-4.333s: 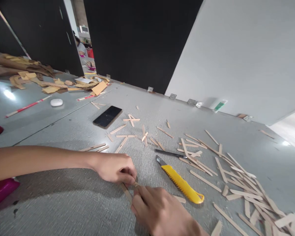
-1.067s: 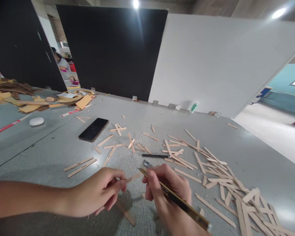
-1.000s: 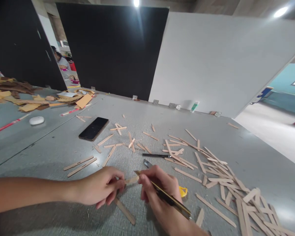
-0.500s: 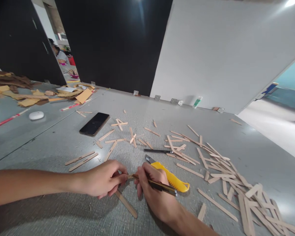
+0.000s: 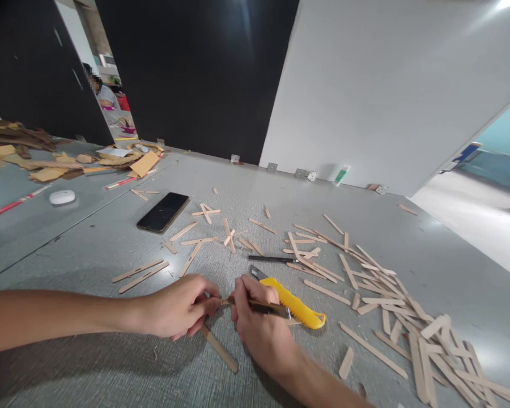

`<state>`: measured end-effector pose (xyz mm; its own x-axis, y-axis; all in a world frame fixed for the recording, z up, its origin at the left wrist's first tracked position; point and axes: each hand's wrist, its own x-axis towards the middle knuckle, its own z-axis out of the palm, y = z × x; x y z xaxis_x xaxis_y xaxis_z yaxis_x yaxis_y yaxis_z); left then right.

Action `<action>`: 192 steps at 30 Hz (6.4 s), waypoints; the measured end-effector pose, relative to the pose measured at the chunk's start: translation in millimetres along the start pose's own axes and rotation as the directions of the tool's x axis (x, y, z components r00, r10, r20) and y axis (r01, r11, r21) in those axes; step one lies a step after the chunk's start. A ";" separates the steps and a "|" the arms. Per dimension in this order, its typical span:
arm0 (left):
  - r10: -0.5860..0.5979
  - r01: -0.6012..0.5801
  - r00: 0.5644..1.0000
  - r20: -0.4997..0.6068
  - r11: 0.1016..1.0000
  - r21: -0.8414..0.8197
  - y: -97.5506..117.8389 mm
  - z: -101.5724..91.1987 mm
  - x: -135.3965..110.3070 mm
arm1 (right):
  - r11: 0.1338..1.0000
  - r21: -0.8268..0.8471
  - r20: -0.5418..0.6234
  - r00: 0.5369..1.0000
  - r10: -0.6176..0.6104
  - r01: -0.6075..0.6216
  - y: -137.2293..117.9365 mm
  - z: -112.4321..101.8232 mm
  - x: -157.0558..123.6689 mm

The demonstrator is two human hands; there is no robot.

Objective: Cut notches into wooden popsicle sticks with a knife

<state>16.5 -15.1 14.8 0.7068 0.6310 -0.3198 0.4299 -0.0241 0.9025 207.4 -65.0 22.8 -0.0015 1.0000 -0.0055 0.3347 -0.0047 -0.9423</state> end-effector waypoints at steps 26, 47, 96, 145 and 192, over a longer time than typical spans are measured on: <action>0.041 -0.041 0.999 -0.026 0.999 0.007 -4.2 3.9 1.5 | 0.915 -0.239 0.366 0.903 -0.224 0.324 -1.0 -18.4 7.3; 0.007 -0.008 1.000 -0.012 0.995 -0.097 -4.0 -2.5 3.0 | 0.827 -0.358 0.091 0.898 -0.431 0.434 12.2 -31.8 0.7; -0.149 0.158 0.985 0.091 0.981 -0.112 11.3 0.4 -6.0 | 0.996 -0.035 -0.043 0.995 -0.085 0.084 7.3 -12.1 -11.6; -0.053 0.056 0.998 0.031 0.995 -0.082 4.0 9.8 -5.5 | 0.991 -0.118 0.009 0.998 -0.055 0.055 19.0 8.8 -14.6; -0.076 0.077 0.997 0.018 0.993 -0.086 4.3 10.6 -3.4 | 0.989 -0.128 0.046 0.996 -0.071 0.077 16.0 8.5 -12.9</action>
<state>21.8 -25.6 16.7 0.6821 0.6172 -0.3923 0.4334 0.0909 0.8966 204.7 -78.0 4.9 -0.0689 0.9966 0.0461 0.4518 0.0724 -0.8892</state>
